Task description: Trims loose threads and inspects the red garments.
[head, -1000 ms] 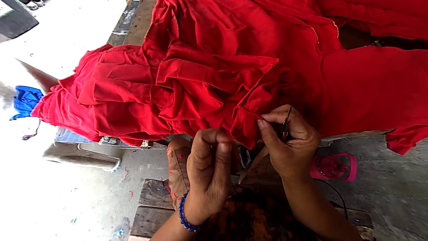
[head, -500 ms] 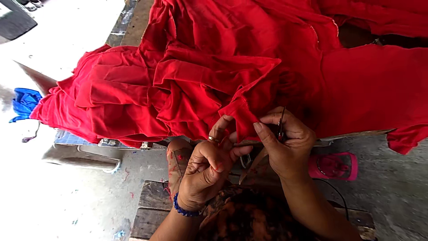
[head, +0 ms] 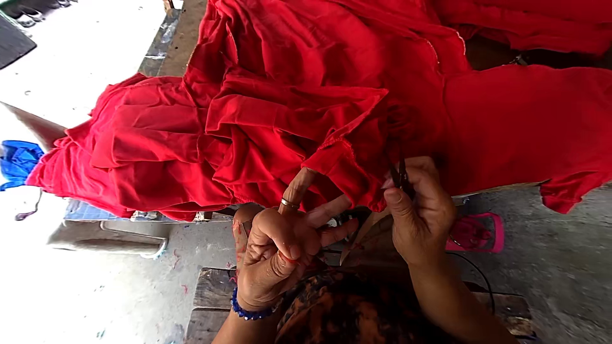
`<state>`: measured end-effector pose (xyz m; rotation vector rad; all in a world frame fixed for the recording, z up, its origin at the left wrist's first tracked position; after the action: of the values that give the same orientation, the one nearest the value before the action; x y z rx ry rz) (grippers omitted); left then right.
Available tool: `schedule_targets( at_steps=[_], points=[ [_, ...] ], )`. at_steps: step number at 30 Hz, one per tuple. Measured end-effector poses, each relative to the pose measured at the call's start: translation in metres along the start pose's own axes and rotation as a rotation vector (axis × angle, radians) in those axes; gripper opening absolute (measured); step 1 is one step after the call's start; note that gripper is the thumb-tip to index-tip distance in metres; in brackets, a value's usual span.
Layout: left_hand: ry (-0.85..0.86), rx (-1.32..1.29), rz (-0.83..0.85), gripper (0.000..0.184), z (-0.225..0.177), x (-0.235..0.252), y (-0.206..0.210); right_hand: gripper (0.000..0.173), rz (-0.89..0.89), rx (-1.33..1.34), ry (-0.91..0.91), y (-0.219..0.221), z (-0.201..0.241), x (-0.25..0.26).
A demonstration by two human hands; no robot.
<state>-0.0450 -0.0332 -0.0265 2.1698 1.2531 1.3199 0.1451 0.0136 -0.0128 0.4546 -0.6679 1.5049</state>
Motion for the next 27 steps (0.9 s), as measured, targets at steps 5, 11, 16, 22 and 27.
schedule_targets(
  at_steps=[5, 11, 16, 22, 27],
  points=[
    [-0.095, 0.195, 0.057, 0.018, -0.003, -0.011, 0.014, 0.030, 0.021, 0.392, 0.197, 0.025, -0.005, 0.009],
    [-0.064, 0.866, -0.382, 0.042, -0.038, -0.060, -0.020, 0.012, -0.207, 0.730, 0.368, 0.013, -0.015, 0.008],
    [-0.110, 1.286, -0.299, 0.076, 0.000, -0.047, -0.014, 0.013, -0.195, 0.683, 0.318, 0.010, -0.006, 0.002],
    [0.144, 0.944, -0.142, 0.018, 0.011, 0.020, 0.004, 0.023, 0.131, 0.427, 0.088, 0.008, 0.012, 0.001],
    [0.161, 0.701, -0.411, 0.025, -0.137, 0.083, -0.051, 0.014, -0.283, 0.176, 0.249, -0.063, -0.030, 0.007]
  ],
)
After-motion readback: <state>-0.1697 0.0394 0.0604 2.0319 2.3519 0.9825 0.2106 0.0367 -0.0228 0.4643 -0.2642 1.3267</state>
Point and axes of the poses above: each hand's wrist, its own x-axis towards the middle knuckle, its own y-axis out of the palm, z = x × y, the point moved 4 cm from there along x, towards the middle knuckle, and after that the axes turned 1 degree about -x, right-handed, at the moved point
